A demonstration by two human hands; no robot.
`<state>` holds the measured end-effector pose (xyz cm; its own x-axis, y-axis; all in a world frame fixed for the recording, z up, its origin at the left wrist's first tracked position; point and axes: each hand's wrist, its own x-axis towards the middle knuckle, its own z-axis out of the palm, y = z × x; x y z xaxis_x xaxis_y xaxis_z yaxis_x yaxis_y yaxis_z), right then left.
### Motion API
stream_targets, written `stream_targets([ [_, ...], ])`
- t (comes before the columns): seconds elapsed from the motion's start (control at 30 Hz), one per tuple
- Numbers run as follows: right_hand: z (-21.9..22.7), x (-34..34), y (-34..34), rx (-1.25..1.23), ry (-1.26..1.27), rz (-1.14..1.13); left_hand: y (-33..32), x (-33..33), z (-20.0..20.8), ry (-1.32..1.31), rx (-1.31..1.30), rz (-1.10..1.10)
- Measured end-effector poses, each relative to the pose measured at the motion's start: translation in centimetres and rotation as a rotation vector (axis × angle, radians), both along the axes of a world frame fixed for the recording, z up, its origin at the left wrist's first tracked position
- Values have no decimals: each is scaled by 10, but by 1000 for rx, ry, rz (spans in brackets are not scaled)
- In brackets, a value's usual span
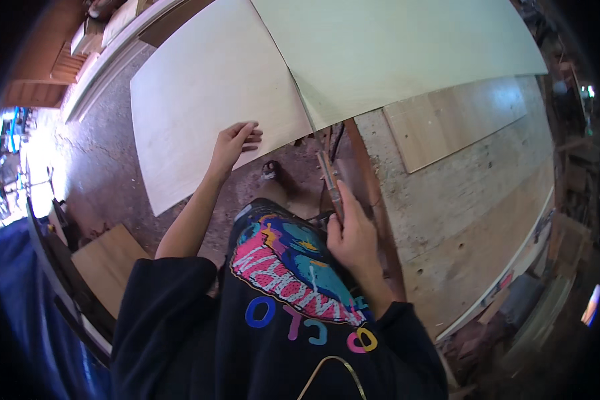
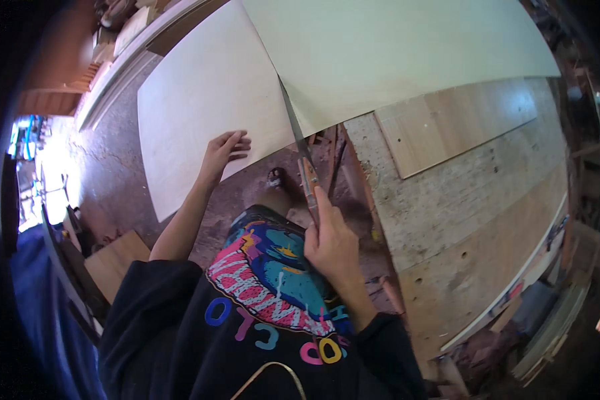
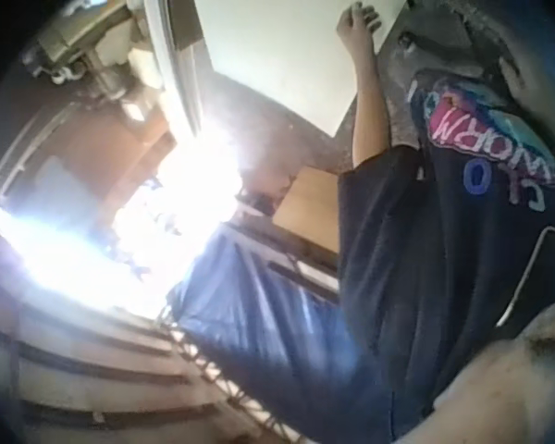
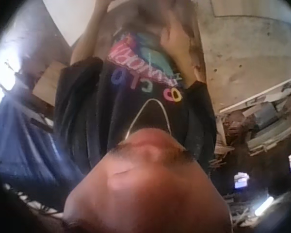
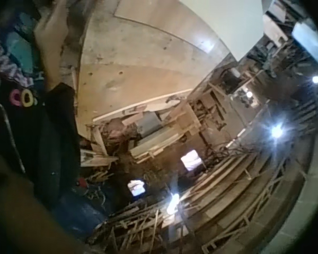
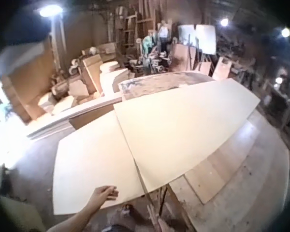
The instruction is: Sawing a piece of wood or bamboo sheet with a hand saw.
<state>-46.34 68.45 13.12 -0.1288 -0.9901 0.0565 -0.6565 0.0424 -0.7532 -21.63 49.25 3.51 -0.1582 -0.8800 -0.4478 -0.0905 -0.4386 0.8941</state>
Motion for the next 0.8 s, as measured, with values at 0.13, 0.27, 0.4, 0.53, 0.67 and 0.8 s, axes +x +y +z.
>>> stream_targets([
  [0.13,20,-1,-8,151,43,-15,-83,-12,-8,-165,-154,-106],
  [0.27,32,13,-21,158,56,-67,-199,-27,-47,-170,-284,-115],
  [0.4,54,33,-34,240,222,-112,-276,-56,-43,-158,-198,-66],
  [0.53,88,55,-55,378,322,-122,-291,-71,-32,-187,-63,-180],
  [0.67,112,71,-79,520,406,-126,-299,-72,-35,-179,-43,-243],
  [0.8,123,85,-94,585,453,-137,-304,-68,-40,-6,17,-256],
])
